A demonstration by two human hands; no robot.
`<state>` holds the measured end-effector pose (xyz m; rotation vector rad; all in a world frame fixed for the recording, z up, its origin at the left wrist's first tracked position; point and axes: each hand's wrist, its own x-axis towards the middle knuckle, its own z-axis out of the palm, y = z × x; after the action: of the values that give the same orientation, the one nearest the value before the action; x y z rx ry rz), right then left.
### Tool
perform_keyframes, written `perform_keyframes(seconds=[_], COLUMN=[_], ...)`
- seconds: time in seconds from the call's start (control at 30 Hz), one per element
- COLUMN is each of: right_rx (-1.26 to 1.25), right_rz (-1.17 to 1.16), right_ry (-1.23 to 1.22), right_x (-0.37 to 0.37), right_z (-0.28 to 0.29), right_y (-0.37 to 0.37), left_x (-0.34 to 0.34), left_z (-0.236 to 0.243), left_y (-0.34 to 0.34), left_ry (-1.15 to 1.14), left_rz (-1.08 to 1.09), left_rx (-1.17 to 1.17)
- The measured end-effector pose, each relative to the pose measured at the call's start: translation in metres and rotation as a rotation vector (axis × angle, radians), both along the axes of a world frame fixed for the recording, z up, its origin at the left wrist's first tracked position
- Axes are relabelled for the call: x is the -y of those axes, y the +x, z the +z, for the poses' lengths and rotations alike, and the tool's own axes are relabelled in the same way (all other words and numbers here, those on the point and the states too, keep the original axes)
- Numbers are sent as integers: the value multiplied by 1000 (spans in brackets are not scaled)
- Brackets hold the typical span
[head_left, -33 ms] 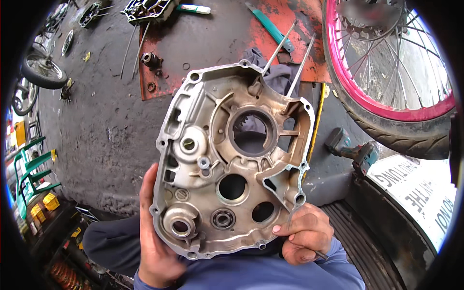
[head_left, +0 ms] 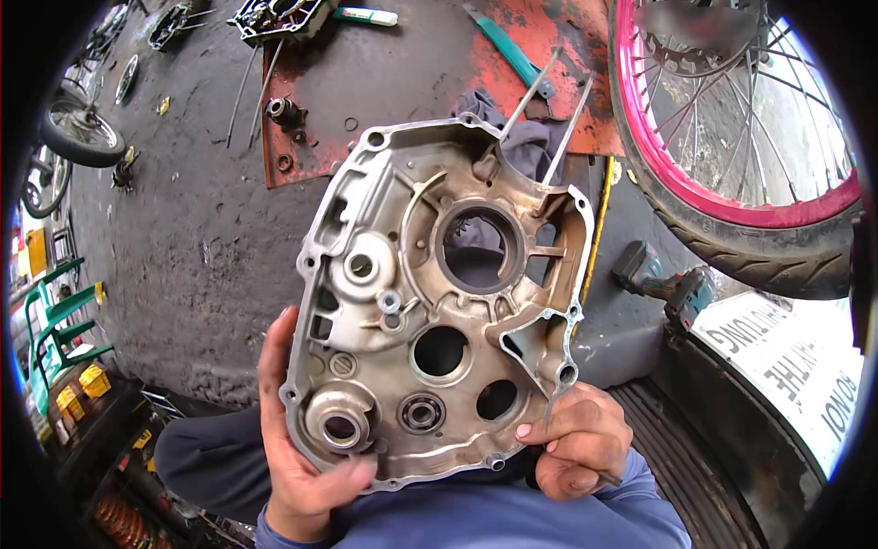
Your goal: Cleaning and inspecting an engine crankcase and internal components using a small pick tool.
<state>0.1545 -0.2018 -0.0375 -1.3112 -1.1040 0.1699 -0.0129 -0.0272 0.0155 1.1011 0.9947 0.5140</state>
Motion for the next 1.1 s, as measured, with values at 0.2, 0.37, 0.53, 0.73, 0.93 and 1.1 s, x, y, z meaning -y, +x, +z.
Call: perform_keyframes(seconds=[0.2, 0.37, 0.53, 0.73, 0.93, 1.1], right_rx=[-635, -547, -434, -276, -291, -277], right_rz=[148, 368, 409, 499, 451, 440], right_ry=[73, -223, -286, -407, -357, -337], right_x=[16, 17, 7, -2, -6, -12], right_z=[28, 49, 50, 58, 52, 50], right_y=[-7, 12, 19, 22, 9, 6], left_x=[4, 9, 10, 3, -6, -10], left_z=[-2, -12, -20, -23, -24, -24], left_y=[-4, -13, -23, -24, -24, -25], left_ry=[-103, -74, 0, 13, 41, 42], left_rz=[158, 184, 146, 87, 41, 46], left_rx=[45, 80, 108, 90, 44, 26])
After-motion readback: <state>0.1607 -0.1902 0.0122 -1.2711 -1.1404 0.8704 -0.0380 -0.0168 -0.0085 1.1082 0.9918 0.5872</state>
